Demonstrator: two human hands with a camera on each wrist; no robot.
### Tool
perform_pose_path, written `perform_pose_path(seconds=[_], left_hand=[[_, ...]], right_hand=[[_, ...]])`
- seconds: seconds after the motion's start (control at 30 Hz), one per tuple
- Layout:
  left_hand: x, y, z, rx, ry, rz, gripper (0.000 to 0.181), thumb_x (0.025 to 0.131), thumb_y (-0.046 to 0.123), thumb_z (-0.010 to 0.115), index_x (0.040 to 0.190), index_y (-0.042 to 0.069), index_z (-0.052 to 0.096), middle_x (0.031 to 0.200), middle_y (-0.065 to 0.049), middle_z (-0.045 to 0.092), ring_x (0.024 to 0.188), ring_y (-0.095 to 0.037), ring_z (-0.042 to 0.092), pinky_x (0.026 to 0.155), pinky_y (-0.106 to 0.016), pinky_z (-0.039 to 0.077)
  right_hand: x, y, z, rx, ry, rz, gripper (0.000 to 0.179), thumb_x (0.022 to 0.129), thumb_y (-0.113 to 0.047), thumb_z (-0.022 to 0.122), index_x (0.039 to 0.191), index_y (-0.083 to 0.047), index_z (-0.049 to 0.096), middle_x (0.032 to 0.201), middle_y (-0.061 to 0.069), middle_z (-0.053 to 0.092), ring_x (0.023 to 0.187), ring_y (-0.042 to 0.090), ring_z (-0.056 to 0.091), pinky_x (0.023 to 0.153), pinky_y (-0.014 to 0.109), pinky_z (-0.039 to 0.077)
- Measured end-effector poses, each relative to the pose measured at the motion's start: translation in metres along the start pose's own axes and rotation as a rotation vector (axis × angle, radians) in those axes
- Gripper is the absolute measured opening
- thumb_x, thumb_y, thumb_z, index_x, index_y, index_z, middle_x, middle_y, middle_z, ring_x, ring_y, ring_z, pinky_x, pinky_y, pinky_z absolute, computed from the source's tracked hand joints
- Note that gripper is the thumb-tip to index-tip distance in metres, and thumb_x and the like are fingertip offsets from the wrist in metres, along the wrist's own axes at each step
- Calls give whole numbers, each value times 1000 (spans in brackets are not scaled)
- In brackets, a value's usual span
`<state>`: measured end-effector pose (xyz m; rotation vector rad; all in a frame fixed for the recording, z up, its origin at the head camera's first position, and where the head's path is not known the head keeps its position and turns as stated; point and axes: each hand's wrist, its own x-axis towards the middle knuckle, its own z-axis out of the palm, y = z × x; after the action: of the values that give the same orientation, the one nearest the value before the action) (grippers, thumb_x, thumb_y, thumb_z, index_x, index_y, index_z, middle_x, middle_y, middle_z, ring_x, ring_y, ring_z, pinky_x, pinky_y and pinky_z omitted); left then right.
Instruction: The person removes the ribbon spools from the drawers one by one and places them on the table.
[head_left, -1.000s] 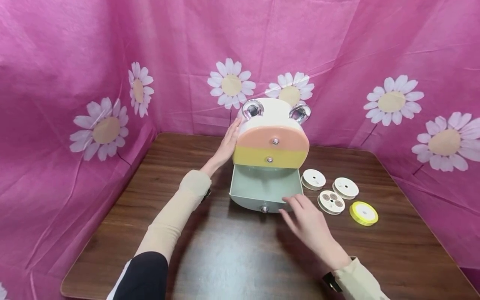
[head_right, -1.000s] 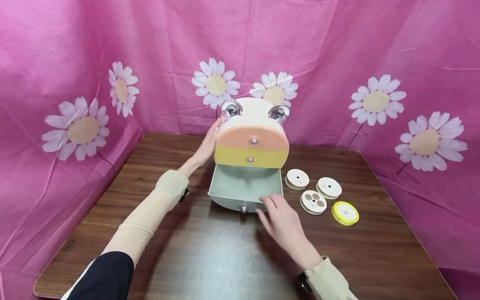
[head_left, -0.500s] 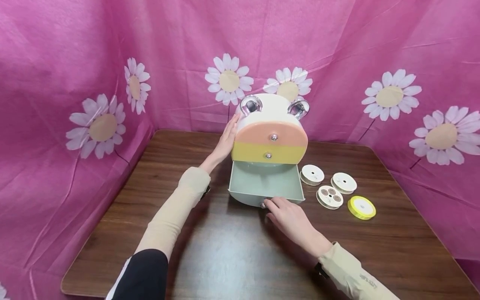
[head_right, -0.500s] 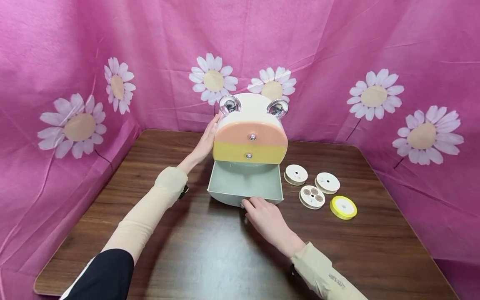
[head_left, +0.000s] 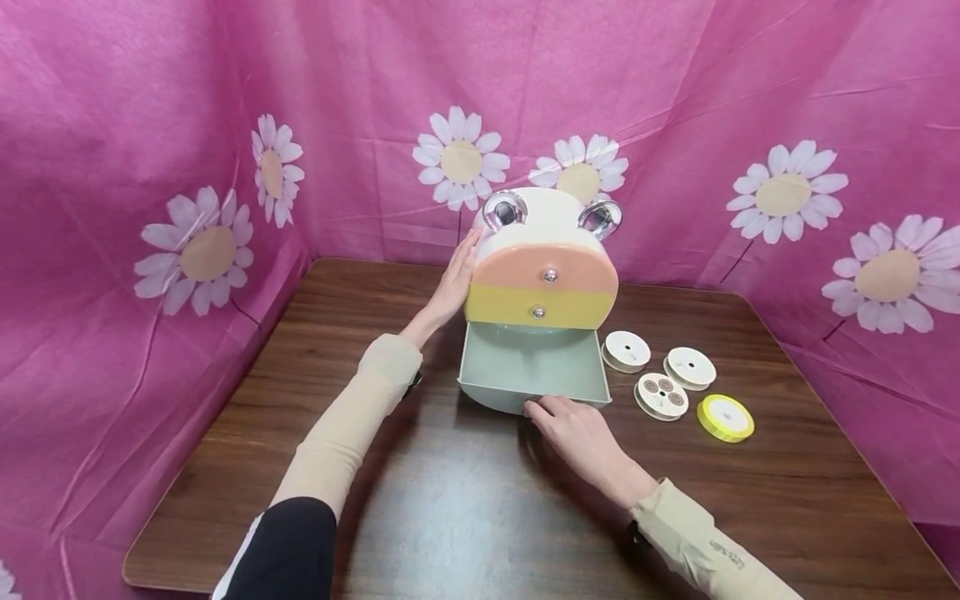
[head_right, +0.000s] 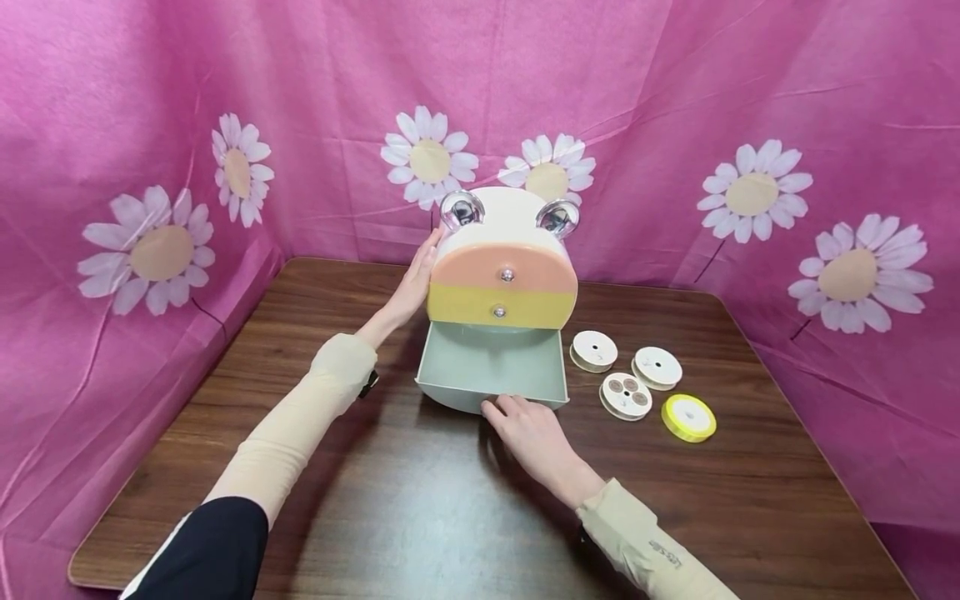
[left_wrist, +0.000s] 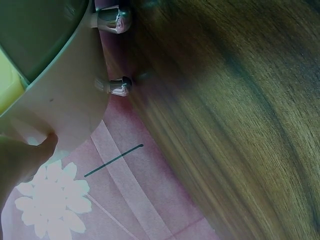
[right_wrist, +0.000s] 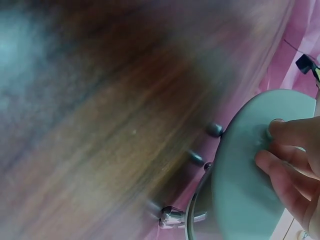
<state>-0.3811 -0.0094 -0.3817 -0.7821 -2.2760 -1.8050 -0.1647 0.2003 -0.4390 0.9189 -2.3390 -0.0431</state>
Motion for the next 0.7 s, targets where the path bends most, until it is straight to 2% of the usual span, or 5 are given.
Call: perform_pose_path(seconds=[0.17, 0.3, 0.4, 0.63, 0.7], left_hand=[[0, 0, 0, 5, -1, 6, 51, 109, 33, 26, 159, 22, 24, 169, -3, 13, 157, -19, 9, 129, -45, 9], [0, -1, -1, 2, 5, 12, 51, 109, 32, 26, 159, 21, 24, 169, -6, 13, 157, -24, 9, 129, -48, 9], [0, -1, -1, -3, 6, 6, 51, 109, 33, 26, 159, 22, 24, 169, -8, 13, 157, -23, 9, 128, -49, 9], [-16, 37, -8, -40, -43, -22, 51, 109, 21, 25, 158, 8, 22, 168, -14, 10, 157, -29, 7, 128, -49, 8], [-16, 38, -8, -37, -46, -18, 51, 109, 21, 25, 158, 8, 21, 168, -16, 10, 157, -30, 7, 128, -49, 8]], right_hand=[[1, 0, 0, -17, 8, 5, 13, 90, -11, 56, 99, -13, 65, 84, -2, 65, 68, 16, 64, 50, 32, 51], [2, 1, 0, -24, 13, 21, 10, 93, -18, 56, 97, -15, 65, 82, -4, 66, 65, 16, 64, 48, 32, 50], [3, 2, 0, -22, 18, 30, 10, 93, -21, 59, 96, -15, 66, 83, -4, 67, 67, 16, 65, 48, 33, 51], [5, 7, 2, -23, 6, 49, 8, 93, -18, 60, 97, -15, 65, 79, -4, 64, 68, 16, 64, 49, 33, 51], [6, 10, 2, -25, 1, 59, 7, 93, -16, 60, 96, -15, 65, 79, -4, 63, 68, 16, 63, 49, 33, 51]])
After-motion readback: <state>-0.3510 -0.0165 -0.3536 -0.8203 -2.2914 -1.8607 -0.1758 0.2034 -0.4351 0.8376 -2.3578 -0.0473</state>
